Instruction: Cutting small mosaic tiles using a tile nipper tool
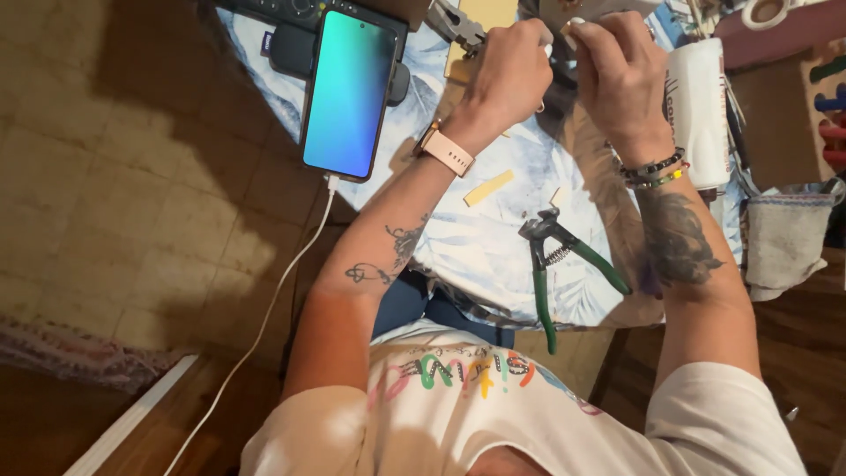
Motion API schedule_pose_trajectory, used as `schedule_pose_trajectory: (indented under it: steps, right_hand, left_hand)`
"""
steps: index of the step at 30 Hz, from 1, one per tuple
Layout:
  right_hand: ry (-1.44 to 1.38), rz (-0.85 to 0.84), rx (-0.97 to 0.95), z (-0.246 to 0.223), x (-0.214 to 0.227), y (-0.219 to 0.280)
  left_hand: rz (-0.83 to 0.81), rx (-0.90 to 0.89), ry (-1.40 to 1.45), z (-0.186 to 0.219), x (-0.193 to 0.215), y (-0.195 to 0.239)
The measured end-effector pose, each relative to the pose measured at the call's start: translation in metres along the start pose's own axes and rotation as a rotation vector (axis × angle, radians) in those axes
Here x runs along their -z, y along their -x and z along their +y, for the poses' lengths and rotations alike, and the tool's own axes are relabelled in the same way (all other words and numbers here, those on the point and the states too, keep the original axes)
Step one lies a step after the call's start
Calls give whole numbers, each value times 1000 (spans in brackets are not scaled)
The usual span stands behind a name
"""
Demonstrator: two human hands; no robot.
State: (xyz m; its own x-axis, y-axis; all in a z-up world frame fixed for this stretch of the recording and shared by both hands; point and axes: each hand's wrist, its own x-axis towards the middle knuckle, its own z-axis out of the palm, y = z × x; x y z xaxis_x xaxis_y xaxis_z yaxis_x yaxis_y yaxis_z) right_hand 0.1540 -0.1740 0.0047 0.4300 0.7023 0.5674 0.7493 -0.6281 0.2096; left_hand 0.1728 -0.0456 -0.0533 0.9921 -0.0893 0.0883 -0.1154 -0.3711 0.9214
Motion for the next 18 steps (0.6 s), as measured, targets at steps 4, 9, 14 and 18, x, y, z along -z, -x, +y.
schedule_pose_trajectory:
  steps: [4, 9, 14, 18]
  right_hand:
    - [101, -18, 29, 2, -1, 3]
    - [238, -26, 65, 4, -6, 7]
    - [255, -27, 94, 3, -5, 2]
    - [246, -9, 122, 2, -3, 0]
  left_hand:
    - [-13, 17, -13, 8, 7, 3]
    - [-38, 13, 40, 7, 4, 2]
    - [-18, -9, 50, 4, 2, 0]
    - [43, -51, 10, 1, 0, -1]
